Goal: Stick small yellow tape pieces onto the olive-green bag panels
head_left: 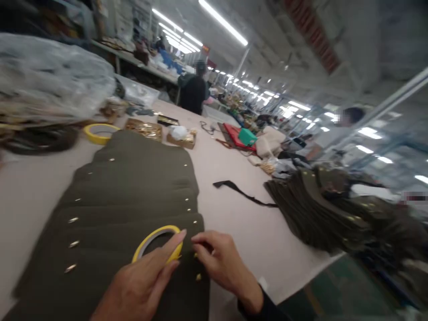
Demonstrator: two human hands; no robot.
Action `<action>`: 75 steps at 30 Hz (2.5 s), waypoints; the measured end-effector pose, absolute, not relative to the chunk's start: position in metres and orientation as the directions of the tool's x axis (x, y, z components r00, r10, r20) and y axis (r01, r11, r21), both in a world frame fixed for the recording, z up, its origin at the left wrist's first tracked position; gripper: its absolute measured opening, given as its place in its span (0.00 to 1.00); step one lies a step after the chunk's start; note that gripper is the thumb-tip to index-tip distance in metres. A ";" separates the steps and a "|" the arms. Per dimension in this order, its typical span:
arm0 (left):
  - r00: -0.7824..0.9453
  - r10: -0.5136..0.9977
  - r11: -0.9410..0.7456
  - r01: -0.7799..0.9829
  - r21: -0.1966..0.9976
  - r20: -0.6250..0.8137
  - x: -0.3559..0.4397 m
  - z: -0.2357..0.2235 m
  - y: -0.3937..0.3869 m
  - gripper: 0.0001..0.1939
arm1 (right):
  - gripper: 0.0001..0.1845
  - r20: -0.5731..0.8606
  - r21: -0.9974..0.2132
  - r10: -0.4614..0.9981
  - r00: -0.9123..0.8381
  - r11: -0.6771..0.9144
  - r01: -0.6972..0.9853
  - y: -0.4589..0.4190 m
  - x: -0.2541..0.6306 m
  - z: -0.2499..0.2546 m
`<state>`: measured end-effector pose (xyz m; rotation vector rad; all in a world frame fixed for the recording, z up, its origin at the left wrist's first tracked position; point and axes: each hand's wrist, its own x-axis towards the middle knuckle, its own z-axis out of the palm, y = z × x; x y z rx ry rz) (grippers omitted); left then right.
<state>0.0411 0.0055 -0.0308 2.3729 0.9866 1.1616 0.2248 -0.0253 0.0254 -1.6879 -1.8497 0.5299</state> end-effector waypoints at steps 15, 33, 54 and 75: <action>0.548 0.672 -0.740 0.509 0.439 0.498 0.026 -0.005 -0.011 0.12 | 0.10 0.477 -0.473 0.808 -0.347 0.568 0.673 -0.033 0.208 0.005; 0.632 0.698 -0.716 0.603 0.353 0.337 0.055 0.004 0.009 0.07 | 0.15 -0.217 -0.953 0.954 0.206 -0.253 0.168 0.009 0.242 0.001; 0.690 0.720 -0.676 0.675 0.296 0.070 0.055 -0.008 0.010 0.06 | 0.06 0.279 -0.484 0.956 -0.086 0.217 0.848 0.020 0.260 -0.005; 0.716 0.698 -0.700 0.675 0.234 0.019 0.040 0.000 0.000 0.13 | 0.14 -0.066 -0.372 0.984 -0.166 0.130 0.919 0.034 0.234 0.024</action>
